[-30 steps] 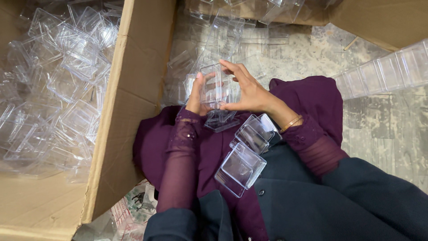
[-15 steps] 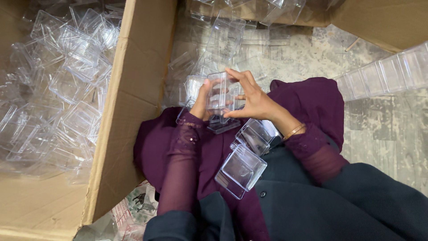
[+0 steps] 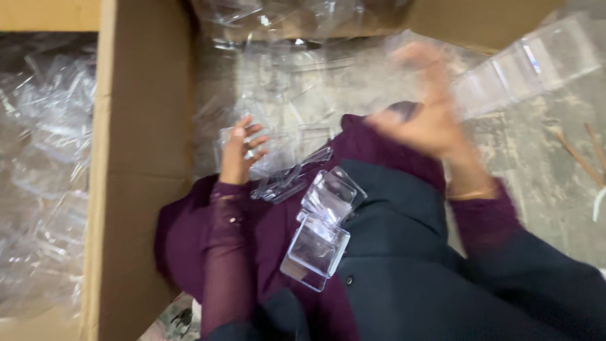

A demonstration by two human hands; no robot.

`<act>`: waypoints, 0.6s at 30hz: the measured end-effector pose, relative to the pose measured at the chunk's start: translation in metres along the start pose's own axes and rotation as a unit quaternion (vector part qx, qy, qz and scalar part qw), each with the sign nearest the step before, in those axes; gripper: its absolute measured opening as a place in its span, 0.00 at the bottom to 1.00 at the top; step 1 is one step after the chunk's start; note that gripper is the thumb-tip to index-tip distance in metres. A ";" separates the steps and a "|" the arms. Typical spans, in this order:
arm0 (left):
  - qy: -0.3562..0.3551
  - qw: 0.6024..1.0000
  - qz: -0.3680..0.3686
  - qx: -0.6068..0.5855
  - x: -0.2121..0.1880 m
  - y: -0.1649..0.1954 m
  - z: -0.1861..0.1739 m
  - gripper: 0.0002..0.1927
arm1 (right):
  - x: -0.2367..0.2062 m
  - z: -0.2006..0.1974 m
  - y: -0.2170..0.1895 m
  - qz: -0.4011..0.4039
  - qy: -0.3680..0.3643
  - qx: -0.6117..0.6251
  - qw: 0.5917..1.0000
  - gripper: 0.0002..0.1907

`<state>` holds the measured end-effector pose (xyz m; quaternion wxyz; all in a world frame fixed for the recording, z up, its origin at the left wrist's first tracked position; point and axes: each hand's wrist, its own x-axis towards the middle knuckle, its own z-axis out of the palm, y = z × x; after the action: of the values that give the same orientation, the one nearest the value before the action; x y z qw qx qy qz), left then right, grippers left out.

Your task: The person sits on the floor between cardboard boxes filled with clear plastic boxes. They pick up individual plastic boxes, fit bases and lids together, nest them, and place them onto a long stacked column beside them.

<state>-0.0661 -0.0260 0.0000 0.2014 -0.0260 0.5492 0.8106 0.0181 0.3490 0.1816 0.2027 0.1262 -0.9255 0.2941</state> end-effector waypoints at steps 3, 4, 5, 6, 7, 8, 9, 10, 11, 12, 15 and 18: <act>0.022 0.999 0.030 -0.008 0.002 -0.001 -0.009 0.35 | -0.022 -0.105 0.067 0.068 0.115 -0.134 0.982 0.41; 0.013 1.000 0.021 -0.007 0.001 -0.002 -0.009 0.34 | -0.030 -0.131 0.088 0.106 0.160 -0.130 0.973 0.42; 0.003 1.000 0.013 -0.005 0.000 -0.002 -0.008 0.33 | -0.037 -0.146 0.109 0.202 0.168 -0.119 0.958 0.39; -0.006 1.000 0.006 -0.003 0.000 -0.003 -0.006 0.32 | -0.044 -0.160 0.129 0.297 0.173 -0.107 0.933 0.37; -0.004 1.000 0.008 0.003 -0.002 -0.003 -0.004 0.32 | -0.047 -0.168 0.147 0.350 0.156 -0.110 0.917 0.34; -0.002 1.000 0.010 0.009 -0.004 -0.002 -0.003 0.32 | -0.056 -0.169 0.161 0.333 0.151 -0.133 0.921 0.32; 0.000 1.000 0.012 0.016 -0.004 0.000 -0.002 0.32 | -0.062 -0.170 0.172 0.316 0.145 -0.155 0.924 0.30; 0.007 1.000 0.006 0.017 -0.004 0.002 -0.001 0.32 | -0.069 -0.170 0.179 0.228 0.148 -0.195 0.942 0.30; 0.013 1.000 0.000 0.018 -0.004 0.003 -0.001 0.32 | -0.074 -0.171 0.184 0.180 0.149 -0.200 0.951 0.30; 0.020 1.000 -0.005 0.018 -0.003 0.004 -0.001 0.32 | -0.076 -0.171 0.185 0.132 0.149 -0.207 0.958 0.30; 0.031 0.999 -0.007 0.014 -0.004 0.004 -0.002 0.32 | -0.070 -0.162 0.174 0.124 0.151 -0.158 0.968 0.27; 0.034 0.999 -0.010 0.018 -0.004 0.004 -0.002 0.33 | -0.062 -0.159 0.155 0.088 0.148 -0.173 0.970 0.28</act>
<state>-0.0639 -0.0304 0.0041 0.1911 -0.0554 0.5697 0.7974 0.0661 0.5743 0.1959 0.3293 -0.0371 -0.9296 0.1614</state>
